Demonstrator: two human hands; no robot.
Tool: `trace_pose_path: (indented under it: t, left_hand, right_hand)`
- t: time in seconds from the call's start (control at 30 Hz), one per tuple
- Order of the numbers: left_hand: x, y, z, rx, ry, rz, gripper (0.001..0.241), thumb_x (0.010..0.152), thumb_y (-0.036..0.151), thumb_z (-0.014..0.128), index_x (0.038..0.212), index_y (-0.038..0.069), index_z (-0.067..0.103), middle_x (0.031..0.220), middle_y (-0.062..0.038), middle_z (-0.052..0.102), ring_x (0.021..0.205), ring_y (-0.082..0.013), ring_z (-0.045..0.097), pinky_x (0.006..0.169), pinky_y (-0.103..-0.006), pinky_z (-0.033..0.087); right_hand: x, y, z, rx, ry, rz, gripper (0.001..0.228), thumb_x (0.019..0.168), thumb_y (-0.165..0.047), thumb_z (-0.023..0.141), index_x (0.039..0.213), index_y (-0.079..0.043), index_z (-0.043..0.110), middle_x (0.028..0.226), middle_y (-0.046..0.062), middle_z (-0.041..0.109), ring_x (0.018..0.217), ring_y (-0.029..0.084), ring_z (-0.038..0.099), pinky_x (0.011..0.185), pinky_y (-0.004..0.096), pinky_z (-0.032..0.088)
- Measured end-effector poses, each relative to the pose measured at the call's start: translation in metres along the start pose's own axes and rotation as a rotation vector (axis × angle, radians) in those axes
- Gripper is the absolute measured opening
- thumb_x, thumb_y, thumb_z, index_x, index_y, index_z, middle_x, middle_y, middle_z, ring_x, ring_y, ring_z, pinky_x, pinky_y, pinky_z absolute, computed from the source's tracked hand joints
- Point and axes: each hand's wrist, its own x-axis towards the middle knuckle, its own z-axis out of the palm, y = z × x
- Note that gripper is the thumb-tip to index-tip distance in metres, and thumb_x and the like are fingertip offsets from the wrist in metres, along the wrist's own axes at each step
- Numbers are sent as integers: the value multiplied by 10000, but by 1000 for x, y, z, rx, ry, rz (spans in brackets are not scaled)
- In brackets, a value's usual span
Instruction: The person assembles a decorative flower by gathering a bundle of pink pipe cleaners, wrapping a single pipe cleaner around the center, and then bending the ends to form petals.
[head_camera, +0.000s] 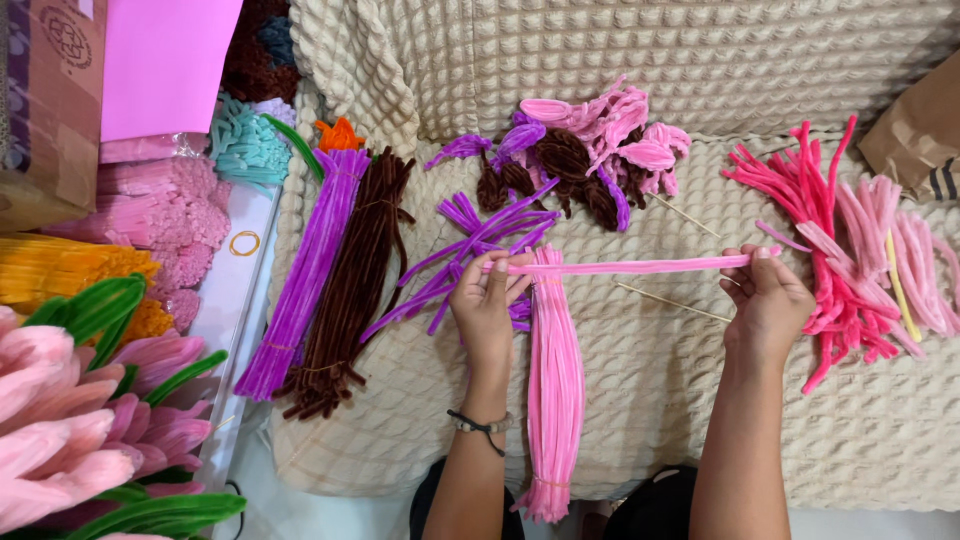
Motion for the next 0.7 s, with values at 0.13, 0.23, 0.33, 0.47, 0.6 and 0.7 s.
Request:
trace_pose_path:
  t: [0.13, 0.23, 0.33, 0.47, 0.6, 0.7]
  left_hand:
    - [-1, 19, -2, 109, -25, -14, 186, 976, 141, 619, 1059, -7, 696, 1035, -210, 777, 994, -335, 785, 796, -415, 703]
    - [6, 14, -12, 179, -55, -42, 197, 981, 111, 607, 1099, -13, 704, 1065, -209, 773, 987, -323, 785, 767, -376, 704]
    - [10, 13, -19, 332, -107, -99, 298, 1004, 180, 554, 1157, -36, 691, 1056, -210, 756, 961, -338, 787, 794, -379, 703]
    - [11, 25, -17, 486, -111, -204, 266, 1008, 113, 538, 1194, -14, 679, 1042, -191, 765, 898, -284, 798, 777, -340, 700]
    - [13, 19, -20, 326, -18, -226, 180, 975, 30, 590, 1108, -15, 704, 1062, -180, 758, 981, -267, 767, 871, -359, 687]
    - [16, -2, -25, 68, 28, -85, 174, 963, 63, 613, 1090, -18, 701, 1122, -211, 755, 1083, -317, 744, 934, -448, 646]
  right_hand:
    - [2, 2, -4, 15, 0, -6, 143, 998, -223, 696, 1059, -107, 754, 965, 30, 781, 710, 56, 718, 599, 151, 587]
    - [2, 0, -3, 5, 0, -6, 130, 1013, -212, 671, 1052, -109, 740, 956, 31, 777, 690, 40, 704, 594, 137, 582]
    - [0, -2, -2, 9, 7, -9, 128, 1019, -209, 675, 1042, -105, 746, 940, 53, 778, 701, 50, 725, 594, 132, 589]
    - [-1, -4, 1, 0, 2, -36, 135, 1036, -235, 670, 1034, -117, 735, 950, 44, 777, 731, 43, 728, 620, 138, 597]
    - [-9, -9, 6, -65, 6, -56, 139, 1036, -240, 664, 1047, -129, 747, 966, 18, 780, 768, 28, 726, 644, 142, 577]
    - [-15, -9, 11, -141, 6, -159, 158, 1025, -200, 662, 1034, -70, 753, 950, 75, 779, 755, 65, 725, 637, 158, 586]
